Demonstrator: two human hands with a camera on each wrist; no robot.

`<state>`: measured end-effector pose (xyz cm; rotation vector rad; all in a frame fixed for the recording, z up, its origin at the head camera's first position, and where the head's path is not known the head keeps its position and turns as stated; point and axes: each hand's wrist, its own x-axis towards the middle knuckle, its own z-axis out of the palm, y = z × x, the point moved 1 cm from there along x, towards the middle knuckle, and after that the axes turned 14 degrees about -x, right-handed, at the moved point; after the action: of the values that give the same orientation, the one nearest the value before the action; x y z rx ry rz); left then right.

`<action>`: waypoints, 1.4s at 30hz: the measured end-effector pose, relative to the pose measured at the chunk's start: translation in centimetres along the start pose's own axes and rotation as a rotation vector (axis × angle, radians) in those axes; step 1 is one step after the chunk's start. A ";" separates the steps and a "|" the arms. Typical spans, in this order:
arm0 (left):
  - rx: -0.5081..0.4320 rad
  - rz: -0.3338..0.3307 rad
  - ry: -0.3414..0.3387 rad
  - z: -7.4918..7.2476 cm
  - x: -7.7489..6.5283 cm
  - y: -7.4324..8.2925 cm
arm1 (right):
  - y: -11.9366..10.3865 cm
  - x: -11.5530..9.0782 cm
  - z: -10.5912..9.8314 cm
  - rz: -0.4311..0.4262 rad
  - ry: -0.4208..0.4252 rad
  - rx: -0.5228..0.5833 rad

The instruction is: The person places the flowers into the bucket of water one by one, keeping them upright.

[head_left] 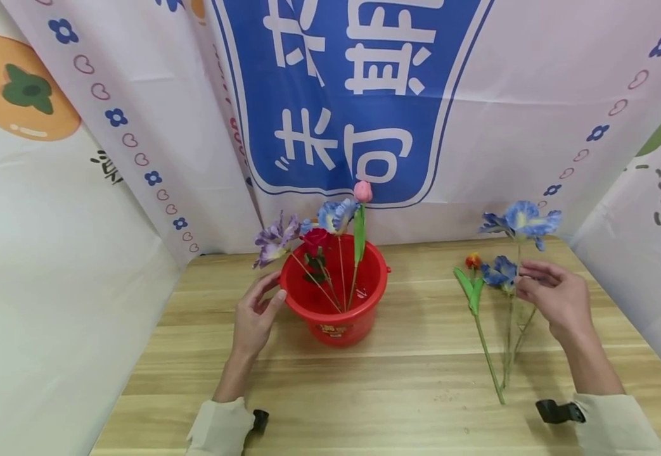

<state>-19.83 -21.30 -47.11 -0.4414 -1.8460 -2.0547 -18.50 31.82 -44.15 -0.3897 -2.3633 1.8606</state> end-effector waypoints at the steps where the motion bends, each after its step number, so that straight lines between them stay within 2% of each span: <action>1: -0.002 0.000 0.001 0.0 0.0 0.0 | -0.1 0.0 0.1 -0.002 0.000 0.009; 12: -0.004 -0.002 0.004 0.0 0.1 0.0 | -0.7 -0.2 0.5 -0.055 0.008 0.099; 17: 0.001 0.007 0.000 0.0 0.3 0.0 | -1.9 0.2 1.1 -0.065 0.021 0.123; 23: -0.011 0.009 0.006 -0.1 0.2 0.0 | -3.1 0.3 2.3 -0.117 0.007 0.188; 30: -0.006 0.011 -0.006 -0.1 0.0 -0.2 | -3.9 -0.5 3.5 -0.156 -0.024 0.180; 35: -0.008 0.016 -0.008 -0.1 0.0 -0.3 | -5.5 -0.9 4.8 -0.225 -0.033 0.203; 42: -0.009 0.021 -0.011 -0.1 0.1 -0.4 | -8.4 -1.1 7.1 -0.313 -0.032 0.168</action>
<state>-20.10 -21.34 -47.42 -0.4736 -1.8312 -2.0510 -20.25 23.01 -37.65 0.0267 -2.1162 1.9034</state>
